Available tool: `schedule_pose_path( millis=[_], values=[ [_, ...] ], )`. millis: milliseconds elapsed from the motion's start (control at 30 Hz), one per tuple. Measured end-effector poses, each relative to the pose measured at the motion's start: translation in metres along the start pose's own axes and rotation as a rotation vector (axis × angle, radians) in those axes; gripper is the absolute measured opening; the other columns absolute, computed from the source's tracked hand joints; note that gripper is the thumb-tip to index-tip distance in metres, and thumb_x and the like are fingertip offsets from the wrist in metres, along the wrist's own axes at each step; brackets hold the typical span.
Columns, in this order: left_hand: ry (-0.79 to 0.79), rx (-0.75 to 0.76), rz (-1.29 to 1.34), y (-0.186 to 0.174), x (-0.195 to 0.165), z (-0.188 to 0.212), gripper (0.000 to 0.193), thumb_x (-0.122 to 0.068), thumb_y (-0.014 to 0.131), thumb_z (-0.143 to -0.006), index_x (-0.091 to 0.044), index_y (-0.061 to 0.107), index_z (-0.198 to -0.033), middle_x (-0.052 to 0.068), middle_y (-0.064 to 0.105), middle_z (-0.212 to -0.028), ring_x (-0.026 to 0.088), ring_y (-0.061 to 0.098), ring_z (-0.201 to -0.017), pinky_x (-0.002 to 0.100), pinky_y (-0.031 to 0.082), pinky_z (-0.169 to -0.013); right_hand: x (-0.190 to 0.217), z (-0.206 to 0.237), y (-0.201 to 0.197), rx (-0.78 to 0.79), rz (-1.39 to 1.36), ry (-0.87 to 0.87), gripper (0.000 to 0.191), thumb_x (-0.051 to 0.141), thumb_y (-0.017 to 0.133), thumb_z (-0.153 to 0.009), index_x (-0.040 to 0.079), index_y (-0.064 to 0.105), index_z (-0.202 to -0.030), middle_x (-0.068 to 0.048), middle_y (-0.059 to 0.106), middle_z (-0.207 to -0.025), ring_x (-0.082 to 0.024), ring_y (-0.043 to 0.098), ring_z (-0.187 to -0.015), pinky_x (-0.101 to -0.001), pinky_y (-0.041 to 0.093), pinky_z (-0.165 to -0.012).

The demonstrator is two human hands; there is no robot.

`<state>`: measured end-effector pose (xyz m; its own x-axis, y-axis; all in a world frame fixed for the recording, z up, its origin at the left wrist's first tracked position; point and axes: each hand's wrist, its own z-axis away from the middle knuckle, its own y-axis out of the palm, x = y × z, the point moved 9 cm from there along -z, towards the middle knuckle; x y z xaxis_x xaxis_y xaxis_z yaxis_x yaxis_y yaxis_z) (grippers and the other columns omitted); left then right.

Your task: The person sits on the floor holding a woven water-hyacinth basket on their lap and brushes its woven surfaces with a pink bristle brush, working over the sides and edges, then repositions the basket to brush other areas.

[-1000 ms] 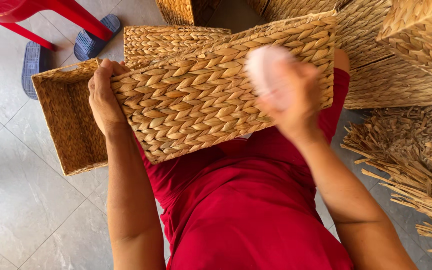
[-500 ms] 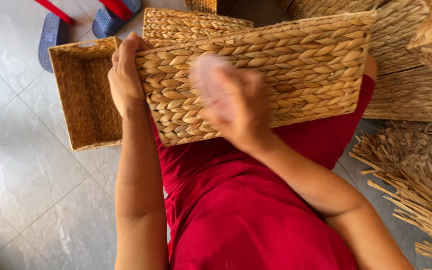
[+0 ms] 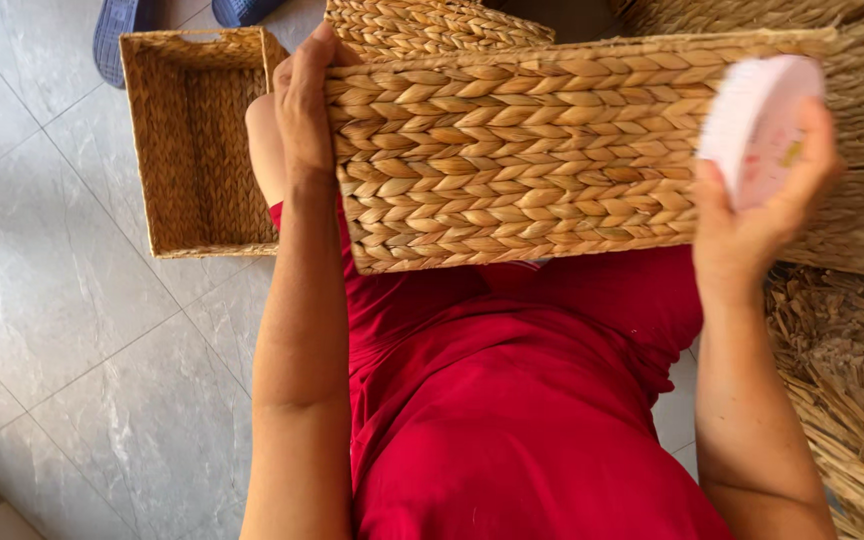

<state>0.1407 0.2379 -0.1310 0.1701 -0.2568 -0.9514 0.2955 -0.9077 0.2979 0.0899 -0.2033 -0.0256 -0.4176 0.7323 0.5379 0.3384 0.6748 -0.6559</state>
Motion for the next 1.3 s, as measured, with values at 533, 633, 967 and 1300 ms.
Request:
schedule_pose_path(
  millis=[533,633,967,1300],
  values=[
    [0.158,0.009,-0.241,0.014,-0.022,0.008,0.038,-0.036,0.056,-0.102,0.000,0.068,-0.096,0.002,0.065,-0.084,0.010,0.060,-0.075,0.027,0.050,-0.071,0.194,0.005,0.134,0.295,-0.196,-0.373,0.085,0.037,0.091,-0.090,0.015,0.040,-0.154,-0.019,0.051,-0.133,-0.033,0.054,-0.119,-0.0474,0.049,-0.099],
    [0.041,0.041,-0.015,0.011,-0.011,0.003,0.043,-0.035,0.058,-0.105,0.002,0.068,-0.086,0.004,0.064,-0.079,0.012,0.054,-0.073,0.029,0.044,-0.072,0.137,0.005,0.094,0.260,-0.070,-0.338,0.082,0.019,0.092,-0.089,0.014,0.042,-0.155,-0.014,0.054,-0.136,-0.033,0.055,-0.124,-0.0445,0.049,-0.100],
    [0.146,0.050,-0.114,0.006,-0.006,0.001,0.046,-0.036,0.054,-0.107,0.002,0.068,-0.086,0.005,0.066,-0.081,0.013,0.058,-0.075,0.032,0.048,-0.077,0.042,0.032,0.015,0.124,0.053,-0.100,0.077,0.017,0.083,-0.102,0.009,0.030,-0.157,-0.018,0.043,-0.138,-0.032,0.048,-0.129,-0.0444,0.045,-0.109],
    [0.053,-0.050,-0.586,0.017,-0.046,0.016,0.046,-0.042,0.044,-0.104,-0.005,0.071,-0.100,0.002,0.073,-0.097,0.014,0.068,-0.087,0.028,0.051,-0.082,0.231,0.039,0.119,0.415,-0.267,-0.568,0.079,0.038,0.088,-0.082,0.018,0.049,-0.147,-0.012,0.053,-0.127,-0.030,0.055,-0.114,-0.0460,0.047,-0.095]
  ],
)
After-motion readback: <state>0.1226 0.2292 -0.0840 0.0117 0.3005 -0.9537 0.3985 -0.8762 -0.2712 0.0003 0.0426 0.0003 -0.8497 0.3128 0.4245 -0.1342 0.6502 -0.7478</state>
